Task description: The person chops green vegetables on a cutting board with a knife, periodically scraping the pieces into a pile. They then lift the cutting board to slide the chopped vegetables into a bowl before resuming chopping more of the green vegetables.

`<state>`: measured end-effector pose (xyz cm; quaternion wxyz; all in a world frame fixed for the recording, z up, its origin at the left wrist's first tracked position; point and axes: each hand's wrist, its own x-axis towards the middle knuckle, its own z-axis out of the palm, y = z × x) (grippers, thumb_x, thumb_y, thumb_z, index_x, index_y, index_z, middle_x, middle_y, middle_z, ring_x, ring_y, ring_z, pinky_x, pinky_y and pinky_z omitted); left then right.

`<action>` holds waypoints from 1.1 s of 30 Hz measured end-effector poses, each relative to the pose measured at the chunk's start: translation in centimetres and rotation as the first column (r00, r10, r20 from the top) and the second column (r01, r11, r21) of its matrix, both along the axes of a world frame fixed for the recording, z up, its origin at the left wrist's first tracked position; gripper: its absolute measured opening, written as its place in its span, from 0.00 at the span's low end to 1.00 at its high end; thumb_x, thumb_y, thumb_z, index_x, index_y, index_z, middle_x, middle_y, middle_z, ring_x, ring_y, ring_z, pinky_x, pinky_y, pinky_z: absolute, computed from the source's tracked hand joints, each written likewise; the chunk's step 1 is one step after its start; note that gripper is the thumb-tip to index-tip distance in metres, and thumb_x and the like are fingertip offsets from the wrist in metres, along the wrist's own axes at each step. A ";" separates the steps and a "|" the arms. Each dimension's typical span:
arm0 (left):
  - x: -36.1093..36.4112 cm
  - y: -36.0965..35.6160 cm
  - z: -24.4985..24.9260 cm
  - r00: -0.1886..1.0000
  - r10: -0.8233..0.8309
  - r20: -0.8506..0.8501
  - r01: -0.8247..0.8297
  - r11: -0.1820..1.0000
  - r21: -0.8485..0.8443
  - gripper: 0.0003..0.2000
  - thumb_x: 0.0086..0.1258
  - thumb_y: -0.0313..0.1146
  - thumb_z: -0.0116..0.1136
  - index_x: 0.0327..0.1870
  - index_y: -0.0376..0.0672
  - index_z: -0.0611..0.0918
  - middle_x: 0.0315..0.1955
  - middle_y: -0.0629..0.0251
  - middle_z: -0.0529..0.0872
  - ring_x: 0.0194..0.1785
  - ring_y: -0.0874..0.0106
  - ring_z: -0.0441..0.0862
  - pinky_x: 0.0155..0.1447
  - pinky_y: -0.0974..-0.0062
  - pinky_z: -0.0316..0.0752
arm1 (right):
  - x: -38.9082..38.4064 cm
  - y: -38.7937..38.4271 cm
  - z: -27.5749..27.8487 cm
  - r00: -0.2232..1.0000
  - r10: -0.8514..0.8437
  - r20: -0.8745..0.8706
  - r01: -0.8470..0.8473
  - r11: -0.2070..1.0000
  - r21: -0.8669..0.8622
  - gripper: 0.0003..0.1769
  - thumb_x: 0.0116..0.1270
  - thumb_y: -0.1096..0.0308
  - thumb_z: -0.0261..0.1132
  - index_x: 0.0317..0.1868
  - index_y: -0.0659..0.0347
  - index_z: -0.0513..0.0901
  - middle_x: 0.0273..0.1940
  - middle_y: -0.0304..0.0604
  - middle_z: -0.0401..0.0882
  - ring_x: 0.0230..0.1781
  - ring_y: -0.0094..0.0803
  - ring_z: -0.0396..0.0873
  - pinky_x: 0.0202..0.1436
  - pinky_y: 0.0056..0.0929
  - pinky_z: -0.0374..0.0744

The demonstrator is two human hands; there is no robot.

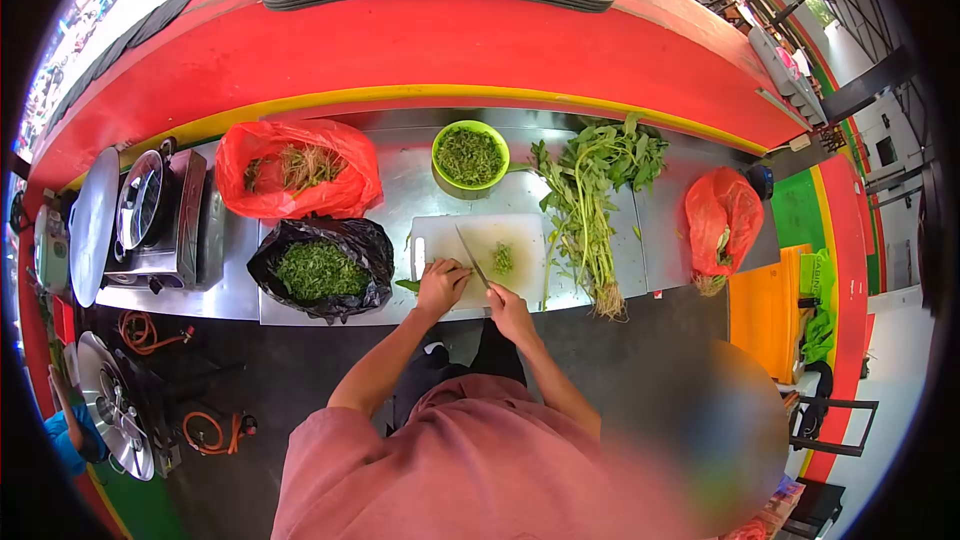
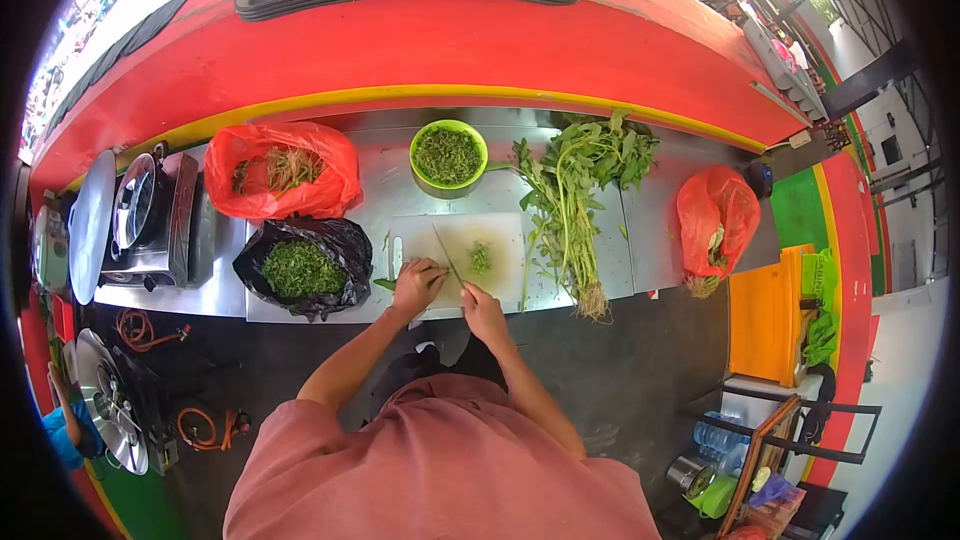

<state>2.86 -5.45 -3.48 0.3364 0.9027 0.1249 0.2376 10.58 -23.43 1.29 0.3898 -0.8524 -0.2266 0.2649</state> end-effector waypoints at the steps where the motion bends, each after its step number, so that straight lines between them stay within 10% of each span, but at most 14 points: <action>1: 0.0 0.0 0.0 1.000 0.001 -0.003 -0.001 1.000 0.002 0.06 0.64 0.32 0.69 0.40 0.47 0.92 0.38 0.70 0.85 0.45 0.65 0.82 0.50 0.64 0.74 | 0.0 0.0 0.5 0.998 -0.002 -0.059 0.001 1.000 -0.019 0.20 0.77 0.58 0.59 0.60 0.61 0.83 0.45 0.65 0.85 0.48 0.61 0.84 0.51 0.48 0.82; 3: 0.1 0.0 0.2 0.999 0.019 -0.030 -0.020 0.999 -0.025 0.05 0.64 0.31 0.69 0.39 0.47 0.92 0.36 0.70 0.86 0.45 0.65 0.82 0.50 0.64 0.75 | -0.9 -0.4 0.3 0.999 -0.014 -0.052 0.014 1.000 -0.011 0.19 0.77 0.58 0.59 0.59 0.61 0.84 0.46 0.64 0.85 0.48 0.61 0.84 0.51 0.47 0.82; 5: 0.1 -0.1 0.4 1.000 0.026 -0.011 -0.026 0.998 -0.049 0.05 0.64 0.31 0.69 0.39 0.47 0.92 0.35 0.71 0.86 0.44 0.66 0.82 0.50 0.65 0.75 | -2.0 -1.2 -0.7 0.998 -0.017 0.068 0.017 1.000 0.006 0.20 0.79 0.59 0.58 0.63 0.62 0.81 0.30 0.54 0.85 0.26 0.41 0.85 0.36 0.37 0.82; 6: 0.1 -0.1 0.5 1.000 0.021 -0.007 -0.021 0.999 -0.048 0.05 0.64 0.31 0.69 0.38 0.47 0.92 0.35 0.71 0.86 0.44 0.66 0.82 0.50 0.65 0.75 | -2.8 -1.2 -1.1 0.958 -0.036 0.283 -0.001 0.992 0.127 0.20 0.79 0.60 0.58 0.63 0.61 0.81 0.36 0.60 0.86 0.33 0.50 0.87 0.39 0.40 0.82; 10: 0.0 0.1 0.8 1.000 -0.009 -0.023 0.008 1.000 -0.015 0.05 0.64 0.31 0.69 0.39 0.47 0.92 0.35 0.72 0.85 0.44 0.66 0.82 0.49 0.65 0.74 | -3.2 -0.6 -1.8 0.988 -0.064 0.142 0.054 0.996 0.078 0.19 0.78 0.62 0.60 0.63 0.61 0.81 0.43 0.65 0.84 0.45 0.60 0.85 0.46 0.43 0.82; 33: -0.5 0.1 0.9 0.999 -0.031 -0.026 0.031 0.999 -0.011 0.10 0.65 0.28 0.65 0.46 0.48 0.91 0.38 0.67 0.85 0.45 0.63 0.82 0.50 0.63 0.74 | -2.0 0.8 -1.7 0.994 -0.062 0.090 0.057 0.997 0.051 0.20 0.78 0.60 0.60 0.64 0.57 0.81 0.34 0.62 0.84 0.34 0.56 0.86 0.40 0.43 0.81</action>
